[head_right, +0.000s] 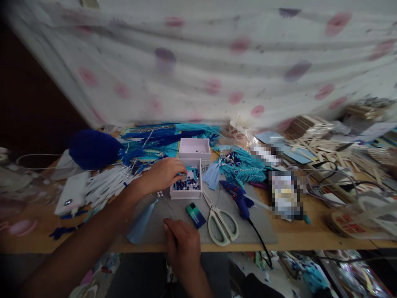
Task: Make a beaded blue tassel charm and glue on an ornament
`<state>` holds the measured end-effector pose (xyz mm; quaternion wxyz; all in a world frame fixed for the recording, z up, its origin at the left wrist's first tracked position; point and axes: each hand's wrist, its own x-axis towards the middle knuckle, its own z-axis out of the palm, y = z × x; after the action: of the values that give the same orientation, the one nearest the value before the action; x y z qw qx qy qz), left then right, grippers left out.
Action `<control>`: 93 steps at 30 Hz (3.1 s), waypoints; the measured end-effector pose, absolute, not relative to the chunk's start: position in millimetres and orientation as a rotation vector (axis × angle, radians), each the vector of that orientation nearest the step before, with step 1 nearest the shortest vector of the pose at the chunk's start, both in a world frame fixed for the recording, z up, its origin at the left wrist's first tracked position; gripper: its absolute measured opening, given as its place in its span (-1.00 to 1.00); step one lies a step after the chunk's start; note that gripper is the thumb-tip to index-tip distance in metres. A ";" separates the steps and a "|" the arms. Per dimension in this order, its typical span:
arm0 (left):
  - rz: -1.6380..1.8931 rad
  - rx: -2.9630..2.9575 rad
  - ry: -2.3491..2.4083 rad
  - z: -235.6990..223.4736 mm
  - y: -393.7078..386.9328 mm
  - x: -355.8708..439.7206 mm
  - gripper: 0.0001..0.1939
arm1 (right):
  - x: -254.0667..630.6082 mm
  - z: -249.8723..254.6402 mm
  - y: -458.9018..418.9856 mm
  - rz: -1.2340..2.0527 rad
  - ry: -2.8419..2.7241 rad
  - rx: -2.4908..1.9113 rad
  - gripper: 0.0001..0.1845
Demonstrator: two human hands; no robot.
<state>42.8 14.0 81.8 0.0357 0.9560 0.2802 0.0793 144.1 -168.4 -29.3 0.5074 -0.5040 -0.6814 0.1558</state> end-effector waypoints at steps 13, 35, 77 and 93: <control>-0.238 3.004 0.850 76.9 51.2 68.7 -0.75 | 148.6 -26.8 -170.5 0.439 -1.684 -1.261 -0.76; -0.365 2.800 0.533 73.9 60.5 73.7 -0.80 | 155.8 -10.1 -161.9 0.601 -1.589 -1.239 -0.77; 0.066 2.579 0.422 90.4 86.5 51.1 -0.84 | 166.9 -27.6 -190.4 0.342 -1.411 -1.136 -0.73; -0.176 2.628 0.350 81.8 80.1 65.6 -0.76 | 152.9 -12.2 -168.8 0.426 -1.679 -1.265 -0.79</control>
<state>65.6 80.1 81.8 0.2398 0.9602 0.1280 -0.0642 152.9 -168.8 -12.2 0.4780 -0.5179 -0.6876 0.1743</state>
